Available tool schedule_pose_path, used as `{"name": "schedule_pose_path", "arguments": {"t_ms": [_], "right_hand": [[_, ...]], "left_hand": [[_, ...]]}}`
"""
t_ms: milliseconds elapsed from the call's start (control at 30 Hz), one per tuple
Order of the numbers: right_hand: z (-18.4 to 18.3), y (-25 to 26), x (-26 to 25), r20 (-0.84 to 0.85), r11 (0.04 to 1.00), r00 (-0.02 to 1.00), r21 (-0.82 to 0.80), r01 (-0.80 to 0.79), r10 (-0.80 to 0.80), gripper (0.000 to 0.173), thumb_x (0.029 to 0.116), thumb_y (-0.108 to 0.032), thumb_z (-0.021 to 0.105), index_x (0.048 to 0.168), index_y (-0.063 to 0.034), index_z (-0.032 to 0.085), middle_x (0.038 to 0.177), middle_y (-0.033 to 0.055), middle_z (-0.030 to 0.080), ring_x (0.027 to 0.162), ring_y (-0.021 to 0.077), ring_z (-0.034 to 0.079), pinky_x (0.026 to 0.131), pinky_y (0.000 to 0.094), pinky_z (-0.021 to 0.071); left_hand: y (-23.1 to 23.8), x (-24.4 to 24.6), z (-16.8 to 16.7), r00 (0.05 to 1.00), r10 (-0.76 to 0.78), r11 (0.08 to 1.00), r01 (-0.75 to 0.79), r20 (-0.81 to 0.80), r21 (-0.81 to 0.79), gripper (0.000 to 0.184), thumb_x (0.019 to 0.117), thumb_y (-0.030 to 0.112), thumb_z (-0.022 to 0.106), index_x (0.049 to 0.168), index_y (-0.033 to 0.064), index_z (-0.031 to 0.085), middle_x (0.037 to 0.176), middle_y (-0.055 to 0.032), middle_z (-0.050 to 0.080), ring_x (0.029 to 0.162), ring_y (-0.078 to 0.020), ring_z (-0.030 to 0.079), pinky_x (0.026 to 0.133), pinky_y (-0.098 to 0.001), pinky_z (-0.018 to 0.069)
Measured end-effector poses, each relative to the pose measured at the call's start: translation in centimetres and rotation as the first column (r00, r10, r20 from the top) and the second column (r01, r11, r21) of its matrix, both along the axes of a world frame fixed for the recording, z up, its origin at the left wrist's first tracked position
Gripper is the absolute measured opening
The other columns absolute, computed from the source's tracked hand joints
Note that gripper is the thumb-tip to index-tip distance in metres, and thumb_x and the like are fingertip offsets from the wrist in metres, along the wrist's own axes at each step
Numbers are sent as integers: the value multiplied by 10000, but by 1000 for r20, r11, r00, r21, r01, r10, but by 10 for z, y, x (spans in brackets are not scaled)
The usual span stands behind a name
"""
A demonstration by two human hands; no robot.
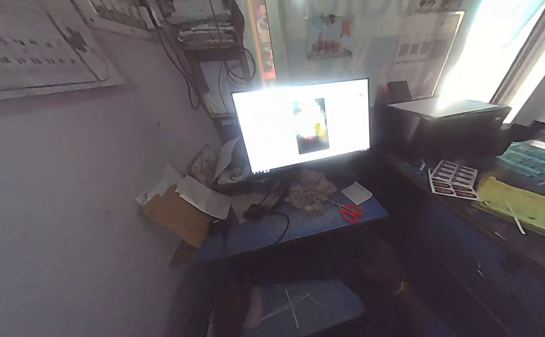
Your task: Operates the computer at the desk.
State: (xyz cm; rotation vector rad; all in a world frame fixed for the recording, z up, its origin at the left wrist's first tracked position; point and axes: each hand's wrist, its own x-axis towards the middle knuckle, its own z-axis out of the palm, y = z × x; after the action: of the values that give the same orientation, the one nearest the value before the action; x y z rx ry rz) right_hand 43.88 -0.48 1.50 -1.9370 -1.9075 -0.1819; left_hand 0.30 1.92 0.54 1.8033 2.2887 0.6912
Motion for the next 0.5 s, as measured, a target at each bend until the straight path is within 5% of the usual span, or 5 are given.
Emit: {"name": "schedule_pose_path", "arguments": {"t_ms": [133,367,500], "right_hand": [[3,1,-1,-3,998,1000,-54,-22,22,808,838,-742,627,1419,-180,620,1522,142,534,1431,356,469,1170,585,370],[2,-1,-2,-4,995,998,-67,-70,70,855,778,-741,702,1427,-191,619,1559,165,487,1454,402,422,1177,654,299],[-4,-4,2,23,996,997,26,-81,80,704,885,-698,597,1359,-183,668,1471,123,586,1392,351,511,1143,609,375]], "left_hand": [[-3,4,14,999,-33,998,32,22,58,588,1032,400,545,1421,-41,539,1446,-273,549,1368,-400,524,1135,-541,426],[-4,-2,7,999,11,1000,-12,32,26,610,1014,410,559,1460,-4,511,1442,-251,558,1350,-391,540,1110,-577,443],[-2,-1,2,999,32,998,-30,25,-51,647,1030,480,508,1435,-25,533,1440,-261,559,1357,-401,535,1122,-577,432]]}}
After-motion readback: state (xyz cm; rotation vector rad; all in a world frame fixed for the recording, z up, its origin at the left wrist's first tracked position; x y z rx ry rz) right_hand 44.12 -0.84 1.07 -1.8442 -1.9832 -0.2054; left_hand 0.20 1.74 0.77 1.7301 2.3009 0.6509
